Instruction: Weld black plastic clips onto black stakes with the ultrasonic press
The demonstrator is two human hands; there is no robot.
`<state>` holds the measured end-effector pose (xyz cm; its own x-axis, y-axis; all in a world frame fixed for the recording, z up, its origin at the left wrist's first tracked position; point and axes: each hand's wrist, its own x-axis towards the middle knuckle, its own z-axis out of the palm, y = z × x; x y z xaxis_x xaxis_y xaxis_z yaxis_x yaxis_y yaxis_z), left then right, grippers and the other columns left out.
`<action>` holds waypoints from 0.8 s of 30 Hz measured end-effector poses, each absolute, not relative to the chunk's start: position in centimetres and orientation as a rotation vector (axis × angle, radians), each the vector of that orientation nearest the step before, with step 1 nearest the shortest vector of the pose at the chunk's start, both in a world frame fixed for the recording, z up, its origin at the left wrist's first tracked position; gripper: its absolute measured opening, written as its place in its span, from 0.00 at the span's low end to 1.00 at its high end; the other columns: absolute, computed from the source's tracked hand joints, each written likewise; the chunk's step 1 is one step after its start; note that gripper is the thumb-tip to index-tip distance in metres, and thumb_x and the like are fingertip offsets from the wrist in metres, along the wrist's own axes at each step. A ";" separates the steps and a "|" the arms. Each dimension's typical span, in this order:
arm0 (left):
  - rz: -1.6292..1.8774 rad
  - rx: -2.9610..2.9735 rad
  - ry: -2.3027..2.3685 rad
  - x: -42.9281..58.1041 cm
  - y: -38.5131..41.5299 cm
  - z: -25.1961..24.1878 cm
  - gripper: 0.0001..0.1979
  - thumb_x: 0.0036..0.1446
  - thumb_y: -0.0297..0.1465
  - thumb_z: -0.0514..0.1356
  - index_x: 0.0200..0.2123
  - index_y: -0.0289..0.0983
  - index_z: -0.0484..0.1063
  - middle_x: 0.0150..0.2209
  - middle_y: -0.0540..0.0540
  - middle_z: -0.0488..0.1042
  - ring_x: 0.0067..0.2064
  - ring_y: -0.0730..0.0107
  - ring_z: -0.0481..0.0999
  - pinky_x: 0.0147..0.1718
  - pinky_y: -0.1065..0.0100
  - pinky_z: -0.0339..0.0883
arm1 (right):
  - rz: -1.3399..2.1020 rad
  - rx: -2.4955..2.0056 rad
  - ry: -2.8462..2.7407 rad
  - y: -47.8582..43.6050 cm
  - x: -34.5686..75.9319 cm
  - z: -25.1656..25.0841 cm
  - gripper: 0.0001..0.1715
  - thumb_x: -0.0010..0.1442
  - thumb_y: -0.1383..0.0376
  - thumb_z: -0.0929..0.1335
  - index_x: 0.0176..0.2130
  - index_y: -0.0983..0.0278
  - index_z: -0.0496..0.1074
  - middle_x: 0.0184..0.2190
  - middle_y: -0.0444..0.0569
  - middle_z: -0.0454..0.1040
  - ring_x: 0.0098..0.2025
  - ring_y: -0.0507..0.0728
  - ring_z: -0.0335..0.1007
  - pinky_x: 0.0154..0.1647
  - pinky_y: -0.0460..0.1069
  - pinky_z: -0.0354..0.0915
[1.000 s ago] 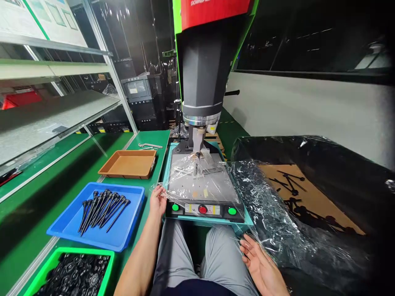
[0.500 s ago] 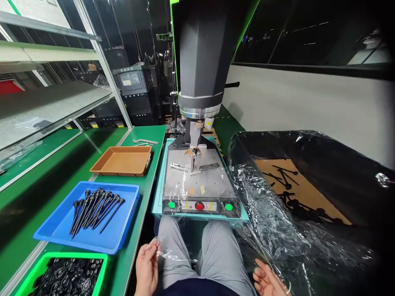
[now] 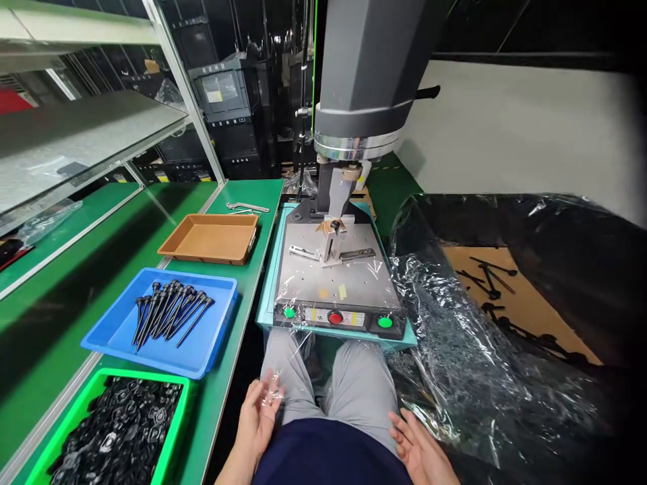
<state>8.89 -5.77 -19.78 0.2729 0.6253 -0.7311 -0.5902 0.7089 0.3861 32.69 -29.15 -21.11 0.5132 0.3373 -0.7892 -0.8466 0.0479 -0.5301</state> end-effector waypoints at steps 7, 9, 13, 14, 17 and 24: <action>0.715 0.192 1.060 9.2 -4.5 -20.1 0.10 0.56 0.32 0.63 0.40 0.33 0.73 0.39 0.38 0.79 0.42 0.59 0.81 0.42 0.60 0.75 | 1.442 -1.486 0.105 -28.3 29.5 -20.2 0.22 0.48 0.53 0.75 0.38 0.64 0.75 0.30 0.50 0.76 0.23 0.49 0.67 0.16 0.41 0.57; 0.771 0.268 1.054 9.4 -4.3 -20.3 0.07 0.54 0.26 0.64 0.38 0.34 0.73 0.37 0.42 0.79 0.40 0.63 0.81 0.41 0.64 0.75 | 1.404 -1.573 -0.107 -26.4 29.7 -19.6 0.23 0.48 0.51 0.74 0.39 0.64 0.76 0.29 0.49 0.76 0.22 0.50 0.66 0.16 0.42 0.56; 0.865 0.274 1.056 9.7 -4.2 -20.9 0.06 0.55 0.23 0.62 0.37 0.35 0.74 0.35 0.45 0.78 0.37 0.70 0.80 0.38 0.69 0.75 | 1.257 -1.615 -0.510 -20.2 33.5 -15.9 0.23 0.54 0.52 0.71 0.43 0.65 0.75 0.30 0.49 0.76 0.26 0.53 0.69 0.22 0.45 0.61; 0.880 0.264 1.067 9.8 -4.1 -21.0 0.06 0.55 0.22 0.62 0.37 0.35 0.73 0.34 0.46 0.78 0.34 0.72 0.80 0.35 0.72 0.75 | 1.167 -1.619 -0.609 -18.3 35.1 -14.5 0.23 0.54 0.53 0.70 0.44 0.65 0.75 0.31 0.49 0.77 0.27 0.53 0.69 0.24 0.46 0.63; 0.886 0.195 1.124 10.3 -3.8 -21.5 0.02 0.56 0.25 0.62 0.35 0.36 0.72 0.30 0.48 0.76 0.28 0.75 0.78 0.26 0.77 0.72 | 0.791 -1.683 -0.810 -12.3 40.6 -10.4 0.21 0.57 0.54 0.67 0.44 0.65 0.74 0.31 0.49 0.77 0.30 0.56 0.70 0.28 0.49 0.65; 0.702 0.123 1.290 10.1 -3.1 -22.0 0.17 0.55 0.44 0.61 0.40 0.38 0.68 0.42 0.37 0.77 0.47 0.55 0.78 0.43 0.61 0.74 | 0.048 -1.823 -1.025 0.9 50.8 -4.5 0.21 0.58 0.59 0.64 0.48 0.66 0.73 0.45 0.56 0.73 0.44 0.61 0.69 0.50 0.57 0.63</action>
<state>10.10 -3.14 -22.02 0.1034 0.5403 -0.8351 -0.4081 0.7887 0.4598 50.83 0.93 -4.53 0.6399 0.6594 0.3946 0.6195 -0.1387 -0.7727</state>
